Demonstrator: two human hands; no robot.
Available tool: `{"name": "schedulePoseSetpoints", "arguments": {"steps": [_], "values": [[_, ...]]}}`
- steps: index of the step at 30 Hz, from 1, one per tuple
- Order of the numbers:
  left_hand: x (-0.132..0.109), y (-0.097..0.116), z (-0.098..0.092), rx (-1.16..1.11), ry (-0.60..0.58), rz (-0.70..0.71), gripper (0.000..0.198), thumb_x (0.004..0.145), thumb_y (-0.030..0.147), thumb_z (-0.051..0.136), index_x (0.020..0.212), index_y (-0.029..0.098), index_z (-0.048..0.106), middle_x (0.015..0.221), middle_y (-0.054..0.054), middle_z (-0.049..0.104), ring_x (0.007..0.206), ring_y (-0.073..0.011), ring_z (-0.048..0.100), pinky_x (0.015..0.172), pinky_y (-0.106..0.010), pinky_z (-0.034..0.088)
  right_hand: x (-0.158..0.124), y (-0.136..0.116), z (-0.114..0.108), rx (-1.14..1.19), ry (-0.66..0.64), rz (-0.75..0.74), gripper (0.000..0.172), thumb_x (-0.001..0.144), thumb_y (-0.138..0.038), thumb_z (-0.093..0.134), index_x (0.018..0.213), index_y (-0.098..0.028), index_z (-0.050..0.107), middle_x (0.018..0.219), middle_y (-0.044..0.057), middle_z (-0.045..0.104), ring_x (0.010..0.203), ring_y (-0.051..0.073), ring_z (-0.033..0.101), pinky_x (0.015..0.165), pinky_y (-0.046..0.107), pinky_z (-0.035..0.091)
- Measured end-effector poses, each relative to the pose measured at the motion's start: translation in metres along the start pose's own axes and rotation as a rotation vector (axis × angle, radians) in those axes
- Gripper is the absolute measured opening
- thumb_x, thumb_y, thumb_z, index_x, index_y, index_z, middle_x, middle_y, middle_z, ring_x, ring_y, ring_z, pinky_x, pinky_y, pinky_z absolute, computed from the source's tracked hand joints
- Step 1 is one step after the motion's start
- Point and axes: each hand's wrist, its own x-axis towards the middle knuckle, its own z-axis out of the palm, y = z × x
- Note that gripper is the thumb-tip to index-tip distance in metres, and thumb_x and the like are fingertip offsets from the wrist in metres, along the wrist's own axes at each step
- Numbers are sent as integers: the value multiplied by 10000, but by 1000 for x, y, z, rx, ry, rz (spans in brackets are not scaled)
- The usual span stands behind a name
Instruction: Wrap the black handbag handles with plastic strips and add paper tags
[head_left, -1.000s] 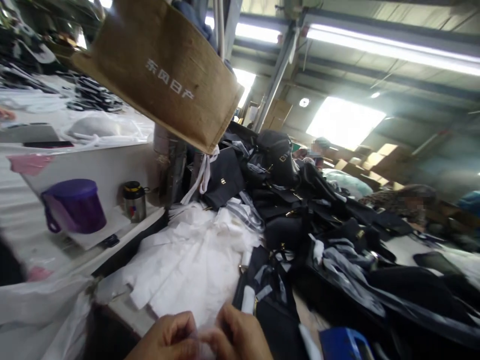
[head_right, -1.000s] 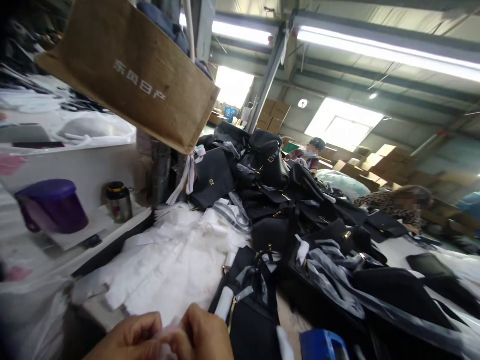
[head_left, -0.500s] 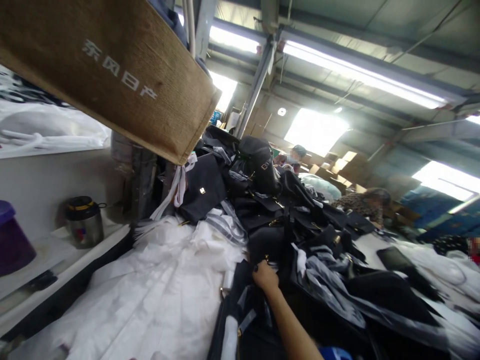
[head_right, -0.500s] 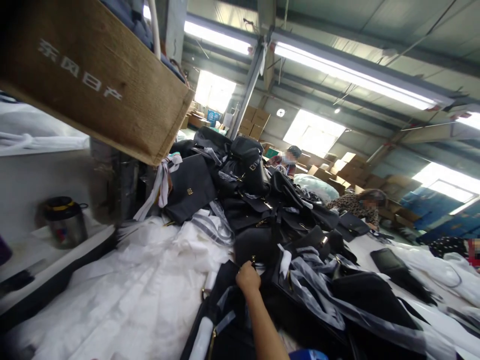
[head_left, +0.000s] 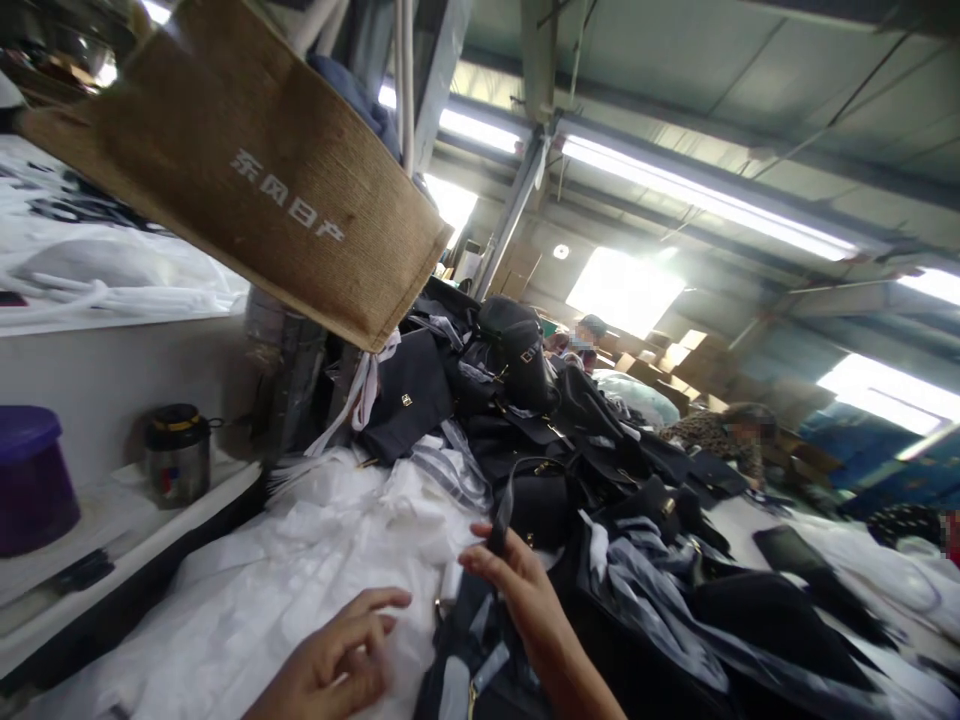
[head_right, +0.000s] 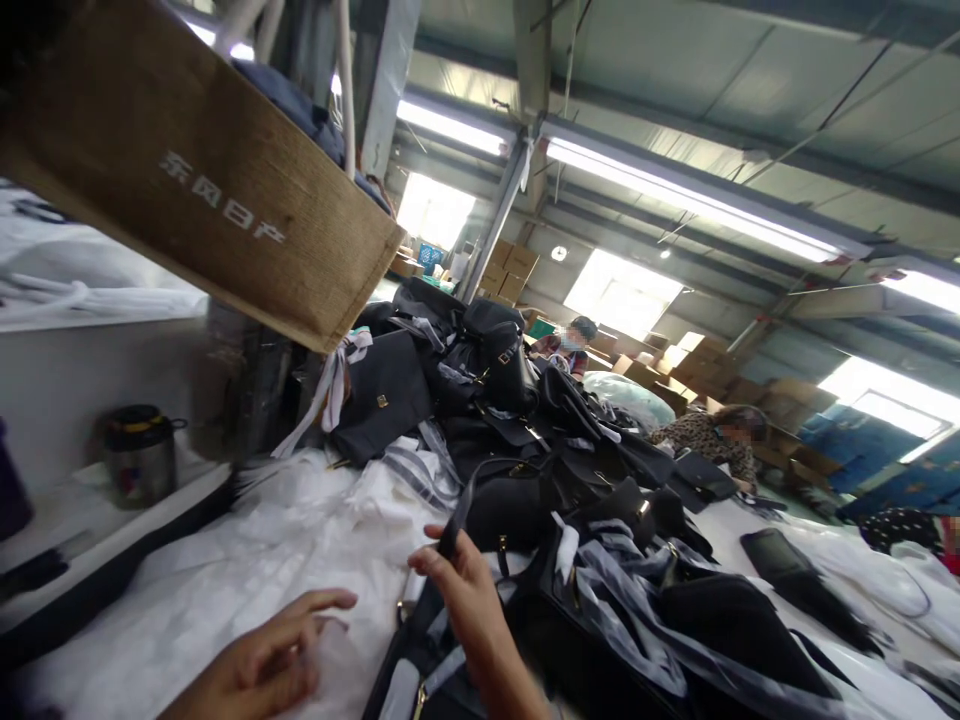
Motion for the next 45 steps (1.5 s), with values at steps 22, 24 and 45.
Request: {"name": "schedulePoseSetpoints", "arguments": {"steps": [22,24,45], "values": [[-20,-1,47,-79,48,32,312,722,395,766,906,159,678,800,3,581,701,-135,478,639,-253,349,5,-194,57,72,46,-492,303,899,-440,643,1071,-200,576,696,-20,575,495,94,403,431,195,351],[-30,-5,37,-42,109,49,386,753,415,744,1041,170,668,833,-11,612,727,-146,506,660,-258,369,1,-205,56,-64,155,-624,277,949,-462,556,1097,-228,555,667,-33,560,454,96,367,396,196,314],[-138,18,-58,147,460,-29,335,843,484,616,816,151,587,638,10,591,543,-116,535,480,-212,322,-40,-124,101,-1042,-523,-555,362,985,-540,420,1056,-302,682,850,33,739,737,244,697,628,285,466]]}}
